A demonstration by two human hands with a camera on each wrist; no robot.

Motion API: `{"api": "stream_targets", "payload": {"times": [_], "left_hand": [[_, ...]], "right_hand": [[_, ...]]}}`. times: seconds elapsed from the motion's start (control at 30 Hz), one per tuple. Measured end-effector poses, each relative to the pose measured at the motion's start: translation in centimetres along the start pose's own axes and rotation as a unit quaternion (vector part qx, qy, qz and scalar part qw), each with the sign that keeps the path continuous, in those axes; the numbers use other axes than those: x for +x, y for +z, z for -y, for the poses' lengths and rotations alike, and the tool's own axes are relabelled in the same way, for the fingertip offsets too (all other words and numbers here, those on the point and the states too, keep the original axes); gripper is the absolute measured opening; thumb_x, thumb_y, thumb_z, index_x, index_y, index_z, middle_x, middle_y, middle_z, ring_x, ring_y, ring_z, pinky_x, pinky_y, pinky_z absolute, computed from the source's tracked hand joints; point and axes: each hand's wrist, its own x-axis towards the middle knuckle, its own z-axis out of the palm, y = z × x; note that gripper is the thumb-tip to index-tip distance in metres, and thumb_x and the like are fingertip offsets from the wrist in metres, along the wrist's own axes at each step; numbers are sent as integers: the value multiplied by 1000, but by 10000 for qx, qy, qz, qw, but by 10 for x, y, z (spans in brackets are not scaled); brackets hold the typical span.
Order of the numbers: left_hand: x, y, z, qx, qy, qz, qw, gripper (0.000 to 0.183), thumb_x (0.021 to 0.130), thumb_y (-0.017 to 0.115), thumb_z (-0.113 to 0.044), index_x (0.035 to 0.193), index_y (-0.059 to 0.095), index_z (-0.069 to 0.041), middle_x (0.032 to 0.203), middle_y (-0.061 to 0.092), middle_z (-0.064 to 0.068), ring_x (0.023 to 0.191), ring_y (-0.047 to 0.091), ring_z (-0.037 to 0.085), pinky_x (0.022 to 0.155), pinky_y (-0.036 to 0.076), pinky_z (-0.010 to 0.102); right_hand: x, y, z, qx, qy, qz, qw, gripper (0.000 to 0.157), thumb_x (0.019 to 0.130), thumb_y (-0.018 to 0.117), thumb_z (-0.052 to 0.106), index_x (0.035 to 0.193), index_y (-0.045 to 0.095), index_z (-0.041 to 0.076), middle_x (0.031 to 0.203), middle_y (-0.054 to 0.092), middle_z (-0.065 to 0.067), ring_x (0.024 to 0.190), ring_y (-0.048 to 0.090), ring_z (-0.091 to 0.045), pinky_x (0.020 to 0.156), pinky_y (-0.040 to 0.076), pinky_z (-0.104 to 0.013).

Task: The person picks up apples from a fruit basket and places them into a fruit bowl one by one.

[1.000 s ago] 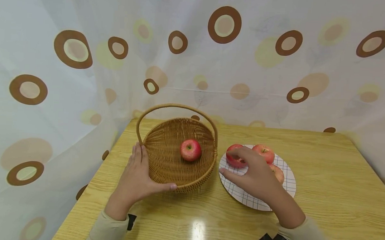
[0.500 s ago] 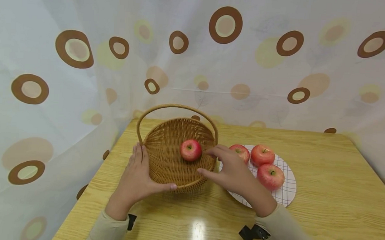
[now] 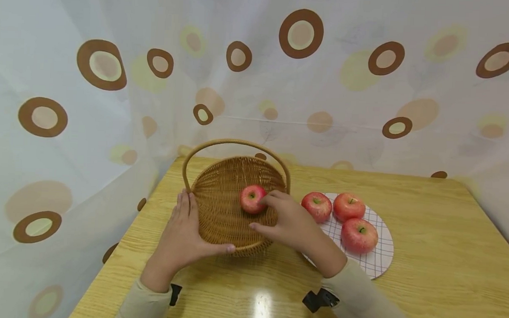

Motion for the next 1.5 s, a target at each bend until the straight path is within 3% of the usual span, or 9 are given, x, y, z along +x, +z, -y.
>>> {"api": "stream_targets", "payload": {"times": [0.27,0.57,0.8,1.03,1.5], "left_hand": [[0,1,0,15,75,-98,9999,171,55,57,-109,166,4,9,173,-12,29,164,-7,40,133,13,53],[-3,-1,-1,-91,21,-1,10000,171,55,59,-108,166,2,8,174,-15,27,164,-11,38,134,11,53],[-3,-2,0,-40,69,-112,9999,172,54,58,-109,166,4,10,173,-12,29,164,-8,40,134,13,54],[-3,-1,-1,-26,60,-63,10000,172,54,58,-109,166,3,10,173,-13,29,164,-9,39,134,12,52],[-2,-1,-2,-32,37,-26,10000,172,54,60,-109,166,3,9,173,-13,28,164,-9,39,133,13,53]], "right_hand": [[13,9,0,-226,-164,100,9996,46,87,89,35,121,75,7,117,72,-7,108,69,-22,93,60,-46],[25,17,1,-271,-88,335,9990,55,88,89,35,127,72,1,119,72,-12,105,70,-28,90,61,-46],[42,22,-1,-360,204,591,9974,68,89,86,39,142,63,3,136,68,-16,123,67,-34,101,58,-52],[55,27,-4,-549,347,795,9947,67,90,85,40,140,63,2,142,64,-19,131,64,-37,106,56,-53],[68,30,-9,-1422,420,1206,9816,71,89,89,32,146,59,3,142,59,-19,124,60,-41,96,59,-53]]}}
